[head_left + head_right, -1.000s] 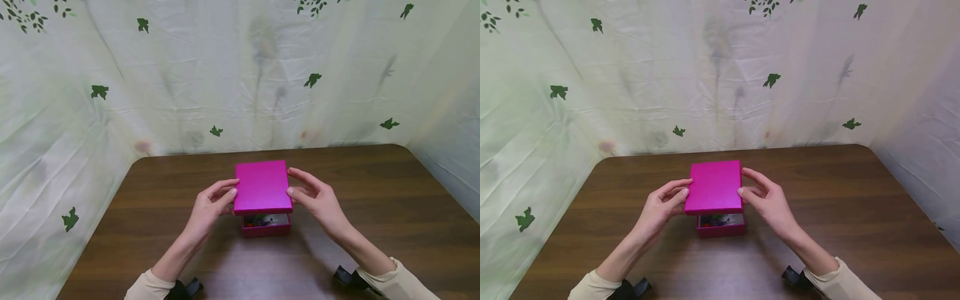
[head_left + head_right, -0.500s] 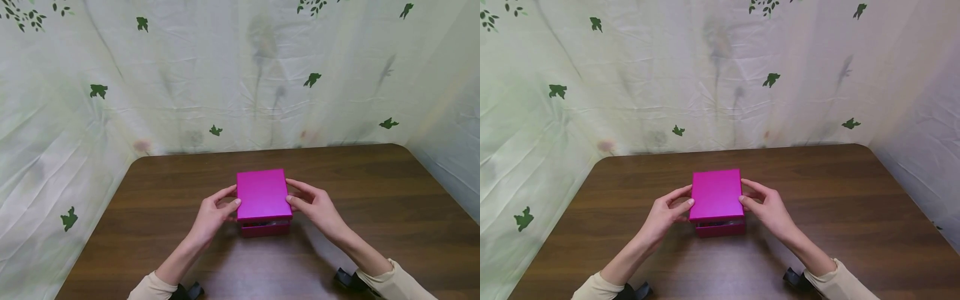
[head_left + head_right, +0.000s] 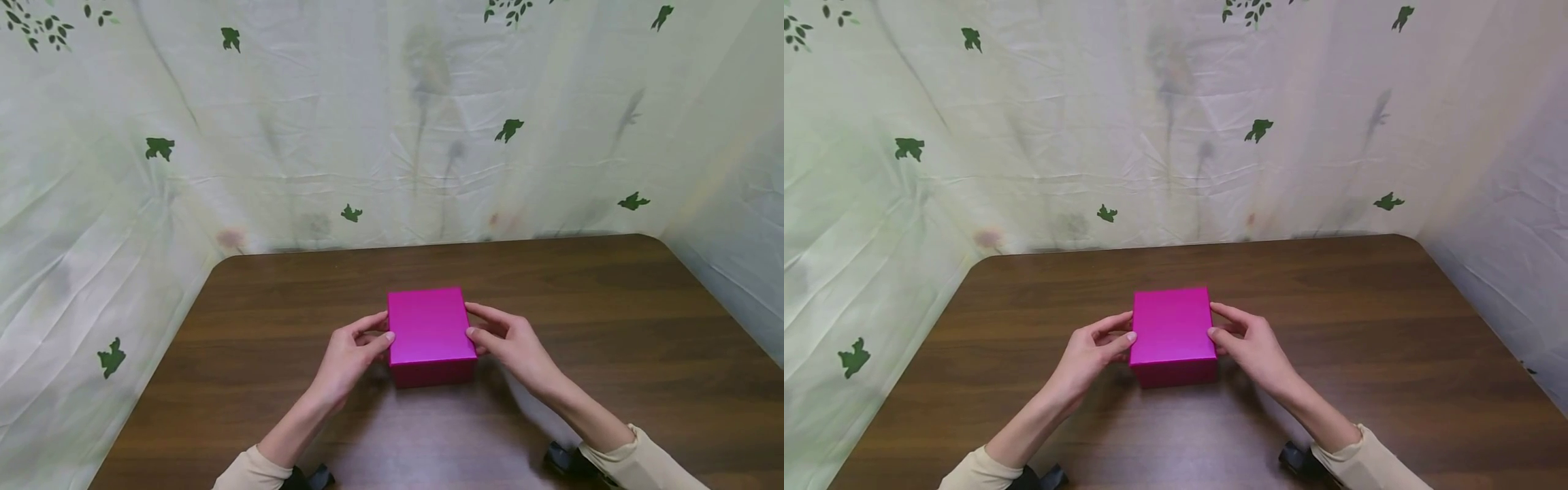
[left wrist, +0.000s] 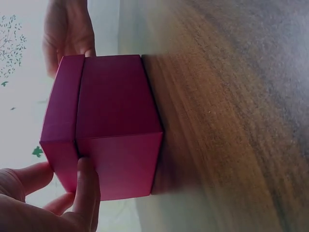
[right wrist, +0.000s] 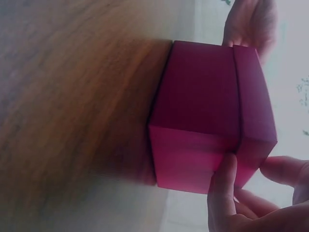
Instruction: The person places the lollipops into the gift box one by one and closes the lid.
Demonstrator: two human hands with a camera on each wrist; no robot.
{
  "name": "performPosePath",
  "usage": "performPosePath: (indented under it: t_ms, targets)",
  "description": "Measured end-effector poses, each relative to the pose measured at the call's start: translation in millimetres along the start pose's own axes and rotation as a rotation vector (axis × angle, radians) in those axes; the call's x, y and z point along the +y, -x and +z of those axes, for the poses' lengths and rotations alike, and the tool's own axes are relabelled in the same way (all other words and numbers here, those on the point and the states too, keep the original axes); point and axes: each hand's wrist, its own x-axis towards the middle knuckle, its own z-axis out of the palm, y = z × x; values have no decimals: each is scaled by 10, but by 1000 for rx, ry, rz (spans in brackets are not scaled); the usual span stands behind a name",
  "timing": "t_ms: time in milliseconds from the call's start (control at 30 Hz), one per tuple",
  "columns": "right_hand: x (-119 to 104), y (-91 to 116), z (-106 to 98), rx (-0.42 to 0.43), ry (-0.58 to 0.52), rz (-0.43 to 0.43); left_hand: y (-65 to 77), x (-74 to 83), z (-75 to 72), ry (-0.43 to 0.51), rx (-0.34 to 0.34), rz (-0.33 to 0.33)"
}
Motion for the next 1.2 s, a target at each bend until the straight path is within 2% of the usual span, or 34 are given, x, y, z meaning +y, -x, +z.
performPosePath:
  t_ms: [667, 1000, 1067, 1100, 1200]
  targets:
    - [148, 8, 11, -19, 59, 40, -13, -172, -2, 60, -22, -64]
    - [233, 1, 28, -8, 41, 35, -31, -248, -5, 80, -14, -70]
    - [223, 10, 24, -9, 80, 30, -29, -254, -8, 46, -20, -55]
    - [212, 18, 21, -5, 115, 24, -24, -253, -13, -1, -24, -38]
    - [163, 74, -9, 14, 306, -15, 10, -211, -50, -260, -22, 65]
